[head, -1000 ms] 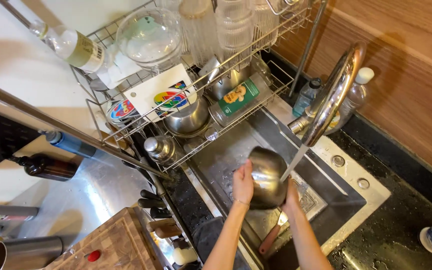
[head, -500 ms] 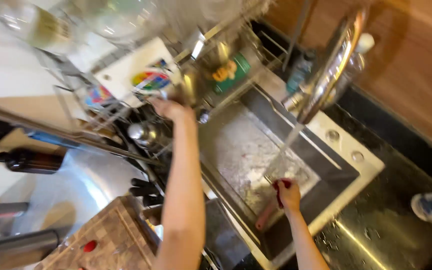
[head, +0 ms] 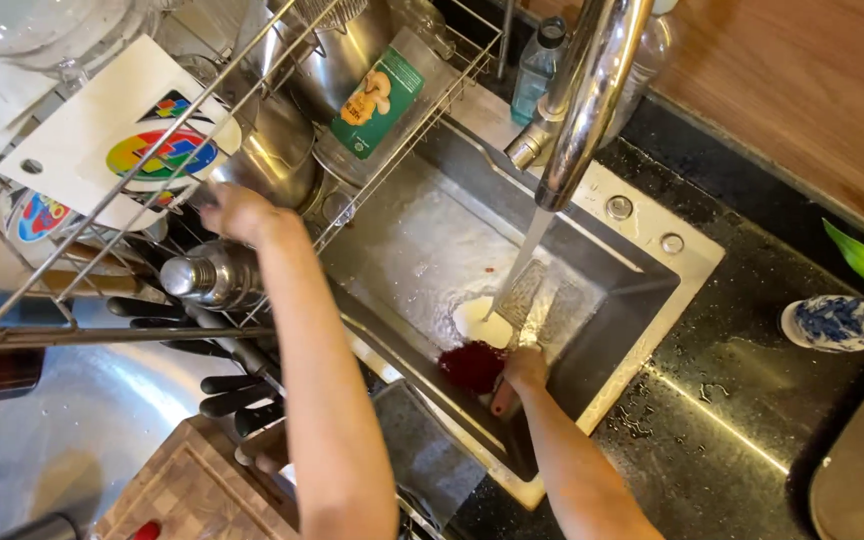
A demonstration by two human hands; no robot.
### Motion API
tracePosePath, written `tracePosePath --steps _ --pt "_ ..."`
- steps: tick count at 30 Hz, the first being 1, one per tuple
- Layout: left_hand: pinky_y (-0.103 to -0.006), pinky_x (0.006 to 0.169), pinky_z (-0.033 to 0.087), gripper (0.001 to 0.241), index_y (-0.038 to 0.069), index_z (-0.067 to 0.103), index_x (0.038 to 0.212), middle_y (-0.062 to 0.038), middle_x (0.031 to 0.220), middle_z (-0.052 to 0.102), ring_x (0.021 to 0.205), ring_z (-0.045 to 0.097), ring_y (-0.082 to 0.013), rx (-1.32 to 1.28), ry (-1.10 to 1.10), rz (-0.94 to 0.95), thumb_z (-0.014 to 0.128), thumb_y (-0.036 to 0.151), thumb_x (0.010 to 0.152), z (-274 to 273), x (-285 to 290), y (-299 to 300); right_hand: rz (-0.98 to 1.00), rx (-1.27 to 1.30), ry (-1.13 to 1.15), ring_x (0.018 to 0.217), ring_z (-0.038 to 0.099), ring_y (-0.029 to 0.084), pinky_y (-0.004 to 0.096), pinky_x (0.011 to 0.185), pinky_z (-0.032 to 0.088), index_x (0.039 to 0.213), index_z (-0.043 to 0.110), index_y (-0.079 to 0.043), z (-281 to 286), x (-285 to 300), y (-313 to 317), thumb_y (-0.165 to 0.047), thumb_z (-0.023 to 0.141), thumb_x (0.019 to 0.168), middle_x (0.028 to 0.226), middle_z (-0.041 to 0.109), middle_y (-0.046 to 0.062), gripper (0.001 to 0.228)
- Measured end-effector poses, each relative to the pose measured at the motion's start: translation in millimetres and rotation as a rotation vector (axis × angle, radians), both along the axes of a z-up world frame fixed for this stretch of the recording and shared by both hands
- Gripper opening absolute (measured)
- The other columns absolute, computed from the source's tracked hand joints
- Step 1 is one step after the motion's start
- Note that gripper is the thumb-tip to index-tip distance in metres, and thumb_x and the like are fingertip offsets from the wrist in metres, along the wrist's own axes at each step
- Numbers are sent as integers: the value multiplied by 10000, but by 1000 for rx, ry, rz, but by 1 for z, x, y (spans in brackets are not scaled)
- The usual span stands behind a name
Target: The recorder washes kitchen tools and a mixing bowl, prepares a piping bag, and organizes strawberry containers in a cake shop kitchen.
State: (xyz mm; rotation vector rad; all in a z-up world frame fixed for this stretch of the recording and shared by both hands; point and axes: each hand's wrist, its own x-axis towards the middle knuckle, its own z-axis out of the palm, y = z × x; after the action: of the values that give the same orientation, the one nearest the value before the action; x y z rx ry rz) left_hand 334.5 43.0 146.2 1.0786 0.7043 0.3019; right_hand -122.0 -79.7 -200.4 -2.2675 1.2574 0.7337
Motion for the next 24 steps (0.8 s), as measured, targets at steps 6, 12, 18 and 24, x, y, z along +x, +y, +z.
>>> tracePosePath --steps 6,12,18,24 --pt "-417 1123 421 421 31 421 1476 -157 1490 480 1361 485 -280 271 -492 -1 483 118 1069 54 -188 -73 -112 -11 -125 1062 704 315 441 863 581 1047 759 -83 34 5 -6 -288 599 985 1126 726 162 267" --pt "-317 685 519 213 -42 684 1030 -75 904 650 804 601 -164 120 -100 -963 713 154 950 -352 -346 -196 -230 -13 -287 997 707 344 460 825 577 1046 741 -60 108 19 -10 -300 597 1006 1060 714 182 283" --pt "-295 740 551 233 46 684 1074 -90 957 758 825 710 -188 126 107 -1050 620 261 1015 -319 -342 -145 -355 -20 -448 932 710 374 480 787 573 1045 724 -37 110 26 -33 -312 594 1027 993 703 202 305" --pt "-389 731 538 299 53 652 1159 -73 1009 697 878 656 -212 255 490 -1337 612 314 1017 -199 -325 -96 -493 11 -587 867 714 403 500 749 569 1044 707 -14 122 42 -19 -324 591 1048 926 692 222 332"
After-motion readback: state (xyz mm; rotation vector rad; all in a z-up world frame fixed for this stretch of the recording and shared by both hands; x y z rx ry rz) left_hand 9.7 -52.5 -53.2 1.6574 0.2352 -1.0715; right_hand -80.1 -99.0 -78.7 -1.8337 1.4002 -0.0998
